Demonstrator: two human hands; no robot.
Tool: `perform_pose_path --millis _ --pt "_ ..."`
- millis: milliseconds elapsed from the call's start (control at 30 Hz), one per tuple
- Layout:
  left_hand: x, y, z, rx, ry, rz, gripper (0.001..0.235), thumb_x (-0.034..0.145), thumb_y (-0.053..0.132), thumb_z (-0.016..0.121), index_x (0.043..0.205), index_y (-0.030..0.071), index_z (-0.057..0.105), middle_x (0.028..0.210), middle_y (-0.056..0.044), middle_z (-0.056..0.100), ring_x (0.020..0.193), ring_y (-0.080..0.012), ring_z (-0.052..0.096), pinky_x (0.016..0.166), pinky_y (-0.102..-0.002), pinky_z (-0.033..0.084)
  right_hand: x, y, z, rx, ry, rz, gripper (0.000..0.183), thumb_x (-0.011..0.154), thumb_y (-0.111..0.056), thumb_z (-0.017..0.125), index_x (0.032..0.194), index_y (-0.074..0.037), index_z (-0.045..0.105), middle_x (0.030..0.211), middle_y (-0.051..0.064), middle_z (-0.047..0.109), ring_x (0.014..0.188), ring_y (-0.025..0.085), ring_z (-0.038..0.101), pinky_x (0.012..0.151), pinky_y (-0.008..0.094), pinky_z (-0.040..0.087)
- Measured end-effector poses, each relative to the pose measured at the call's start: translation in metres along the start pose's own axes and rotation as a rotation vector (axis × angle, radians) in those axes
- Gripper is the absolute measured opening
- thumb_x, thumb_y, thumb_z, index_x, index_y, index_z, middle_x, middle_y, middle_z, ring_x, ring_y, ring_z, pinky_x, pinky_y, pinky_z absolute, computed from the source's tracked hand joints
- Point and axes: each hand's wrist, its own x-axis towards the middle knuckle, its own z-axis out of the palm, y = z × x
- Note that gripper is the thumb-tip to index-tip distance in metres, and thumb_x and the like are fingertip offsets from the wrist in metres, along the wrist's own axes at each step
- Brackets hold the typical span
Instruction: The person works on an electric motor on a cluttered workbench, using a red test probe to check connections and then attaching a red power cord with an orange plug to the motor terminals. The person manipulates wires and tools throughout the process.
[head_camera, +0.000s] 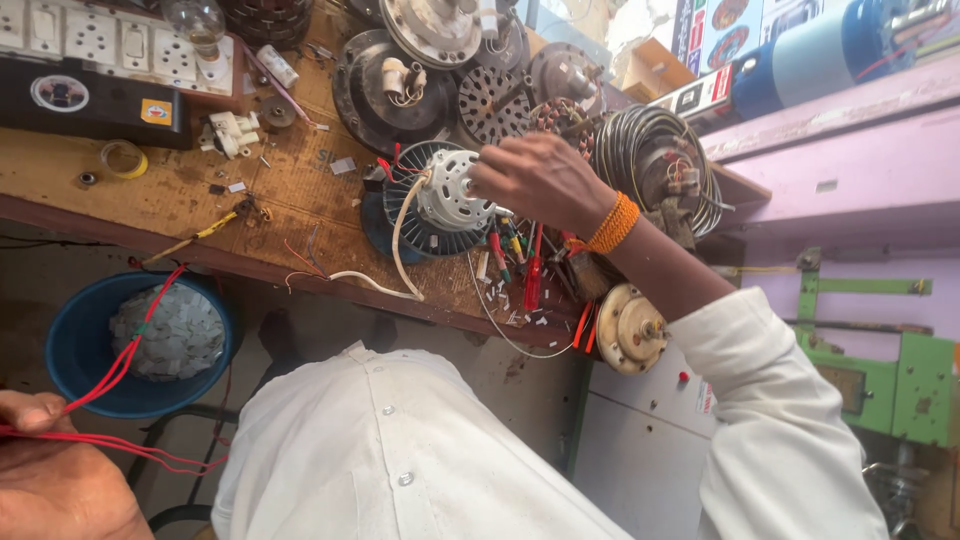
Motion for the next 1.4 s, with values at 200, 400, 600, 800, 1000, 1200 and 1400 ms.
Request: perform_pose_path --millis 200,400,600,800,1000,1200,1400 --pt "-0.007 -0.004 0.013 -0.012 -0.006 -0.014 0.014 0.117 0.019 0.052 0.113 0.007 0.056 0.1 -0.004 0.057 0.079 -0.0113 0.057 0.069 -0.024 0.051 -0.002 0.0 0.001 0.031 -0.096 -0.015 0.012 0.095 -0.023 0.071 0.099 -0.013 0.067 0.086 -0.001 0.069 0.077 0.011 0.068 0.069 0.026 0.058" --pt "-0.011 0.007 0.064 0.006 -0.076 0.023 0.011 0.117 0.018 0.053 0.114 0.007 0.056 0.1 -0.004 0.058 0.08 -0.0112 0.059 0.069 -0.024 0.054 0.004 -0.003 0.004 0.085 -0.313 0.139 0.039 0.104 -0.045 0.061 0.084 -0.011 0.063 0.075 0.0 0.065 0.067 0.013 0.065 0.059 0.03 0.055" --pt "0.004 -0.036 0.229 -0.195 -0.434 -0.056 0.008 0.117 0.011 0.058 0.121 0.003 0.059 0.104 -0.009 0.067 0.082 -0.0104 0.066 0.075 -0.025 0.062 0.013 -0.015 -0.01 0.083 -0.139 0.136 0.032 0.1 -0.037 0.066 0.086 -0.009 0.063 0.077 0.002 0.062 0.066 0.013 0.063 0.058 0.03 0.054" --pt "-0.029 -0.088 0.368 0.32 -0.594 -0.01 0.022 0.102 0.024 0.062 0.096 0.006 0.074 0.08 -0.006 0.075 0.067 -0.0138 0.074 0.057 -0.029 0.059 0.007 -0.02 -0.031 0.151 -0.073 0.155 0.015 0.087 -0.02 0.072 0.098 -0.01 0.068 0.085 0.001 0.064 0.08 0.016 0.067 0.068 0.033 0.056" --pt "-0.047 -0.108 0.385 0.586 -0.654 -0.018 0.02 0.095 0.028 0.068 0.097 0.01 0.077 0.086 -0.01 0.076 0.079 -0.0298 0.074 0.069 -0.045 0.055 0.005 -0.023 -0.017 0.045 -0.115 0.178 0.013 0.09 -0.018 0.074 0.098 -0.009 0.068 0.089 0.002 0.066 0.085 0.015 0.066 0.071 0.032 0.056" --pt "-0.048 -0.119 0.377 0.642 -0.63 0.163 0.019 0.097 0.023 0.069 0.094 0.005 0.074 0.094 -0.013 0.075 0.085 -0.0371 0.072 0.07 -0.049 0.054 -0.003 -0.017 -0.018 0.005 -0.089 0.104 0.014 0.085 -0.012 0.074 0.097 -0.012 0.069 0.092 0.001 0.066 0.087 0.014 0.065 0.067 0.03 0.053" --pt "-0.05 -0.118 0.38 0.598 -0.546 0.151 0.019 0.098 0.022 0.068 0.093 0.005 0.073 0.089 -0.012 0.075 0.082 -0.0332 0.073 0.068 -0.047 0.054 0.001 -0.02 -0.012 0.082 -0.085 0.16 0.011 0.086 -0.012 0.073 0.097 -0.009 0.071 0.09 0.002 0.066 0.081 0.014 0.062 0.068 0.031 0.054"
